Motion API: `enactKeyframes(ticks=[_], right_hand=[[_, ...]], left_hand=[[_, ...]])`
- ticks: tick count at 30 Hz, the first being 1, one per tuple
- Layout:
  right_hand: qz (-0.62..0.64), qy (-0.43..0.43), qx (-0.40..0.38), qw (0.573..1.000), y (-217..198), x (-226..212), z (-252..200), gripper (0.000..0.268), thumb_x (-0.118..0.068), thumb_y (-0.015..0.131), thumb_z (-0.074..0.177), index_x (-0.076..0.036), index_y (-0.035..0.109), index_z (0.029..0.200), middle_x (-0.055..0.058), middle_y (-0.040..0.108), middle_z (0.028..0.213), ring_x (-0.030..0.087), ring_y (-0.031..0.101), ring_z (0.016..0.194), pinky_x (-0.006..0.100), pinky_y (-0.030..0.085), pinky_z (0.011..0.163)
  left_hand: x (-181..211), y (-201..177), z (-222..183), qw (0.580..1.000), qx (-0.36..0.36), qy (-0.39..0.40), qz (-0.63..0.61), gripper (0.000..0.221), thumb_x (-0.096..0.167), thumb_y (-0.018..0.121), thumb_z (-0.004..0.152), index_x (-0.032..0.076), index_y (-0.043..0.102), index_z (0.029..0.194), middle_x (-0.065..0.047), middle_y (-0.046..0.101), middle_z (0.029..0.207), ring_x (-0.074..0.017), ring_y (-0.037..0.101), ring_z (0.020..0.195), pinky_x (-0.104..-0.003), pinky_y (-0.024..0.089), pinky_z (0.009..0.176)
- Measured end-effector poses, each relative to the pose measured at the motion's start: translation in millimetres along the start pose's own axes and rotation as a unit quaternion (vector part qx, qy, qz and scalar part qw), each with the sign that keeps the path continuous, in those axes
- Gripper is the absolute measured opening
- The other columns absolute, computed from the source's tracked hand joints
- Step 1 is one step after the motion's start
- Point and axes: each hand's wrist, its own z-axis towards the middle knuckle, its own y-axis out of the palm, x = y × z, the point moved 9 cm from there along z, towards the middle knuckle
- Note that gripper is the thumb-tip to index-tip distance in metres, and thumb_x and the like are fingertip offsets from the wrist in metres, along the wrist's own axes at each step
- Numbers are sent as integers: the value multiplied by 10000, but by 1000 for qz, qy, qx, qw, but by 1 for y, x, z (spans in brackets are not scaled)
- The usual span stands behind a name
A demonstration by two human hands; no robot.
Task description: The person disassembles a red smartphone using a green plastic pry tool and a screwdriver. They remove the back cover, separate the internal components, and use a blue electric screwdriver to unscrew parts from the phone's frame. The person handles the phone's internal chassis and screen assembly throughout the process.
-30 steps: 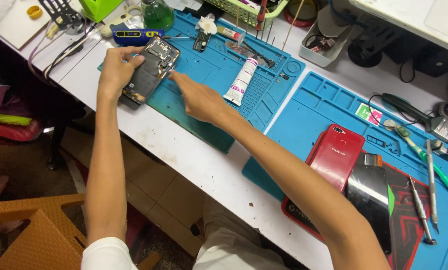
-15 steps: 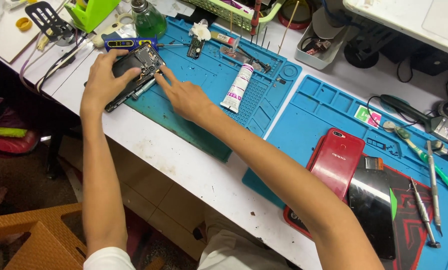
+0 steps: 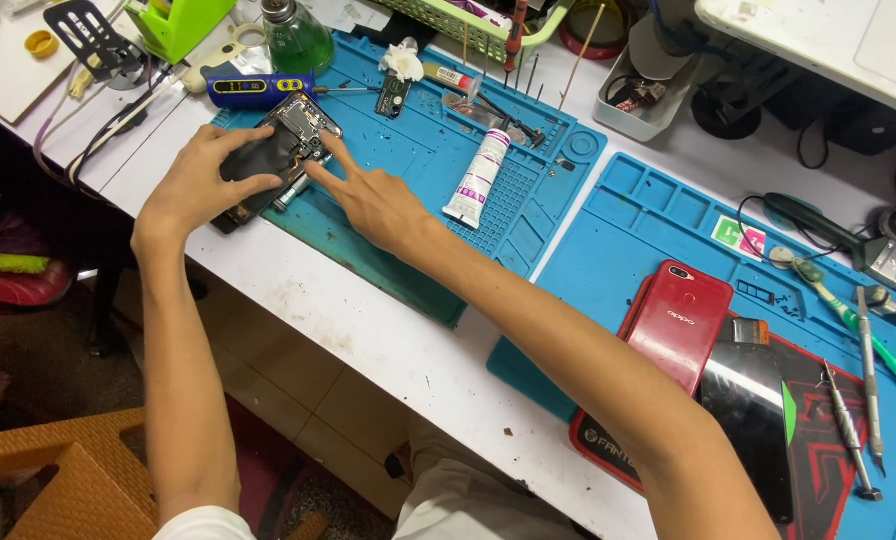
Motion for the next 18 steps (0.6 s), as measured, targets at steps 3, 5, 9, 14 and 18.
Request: enactKeyframes(ticks=[3,5,9,14,18], right_hand=[[6,-13,27,1000,-9,-4,-5,540,101,424,955,-225,351,1379,193,188,1602,317,404,407,390,342,300],[-11,-27,36,999,-9,-5,-6,547,95,461,947,-205,360,1394,190,235,1571,312,439,418,394,373,308],[-17,-82,8,996,-13,-11,-14,623,110,553,890,-173,377,1417,145,359,1508,367,545,587,471,400,369],[13,-53,-9,998,-7,-7,-9,532,47,519,952,-181,378,1413,88,380,1433,379,548,603,495,406,397],[7,-29,27,999,2,-5,5,376,-17,531,988,-163,445,1324,120,353,1457,371,542,557,498,428,408]], left_hand=[[-9,6,7,999,27,29,25,588,291,681,977,149,539,1529,-182,448,1349,-360,513,1232,-489,418,1016],[-4,10,7,999,28,33,27,565,349,637,1003,122,558,1515,-183,448,1322,-361,517,1224,-494,437,990],[5,9,3,996,50,46,62,649,498,581,1020,35,579,1475,-219,475,1314,-413,526,1238,-541,427,981],[11,10,0,997,49,14,66,785,533,688,906,28,542,1490,-195,465,1343,-396,517,1248,-552,402,1002],[16,10,-3,998,19,5,59,918,529,721,823,38,445,1548,-201,428,1417,-382,435,1352,-560,363,1069]])
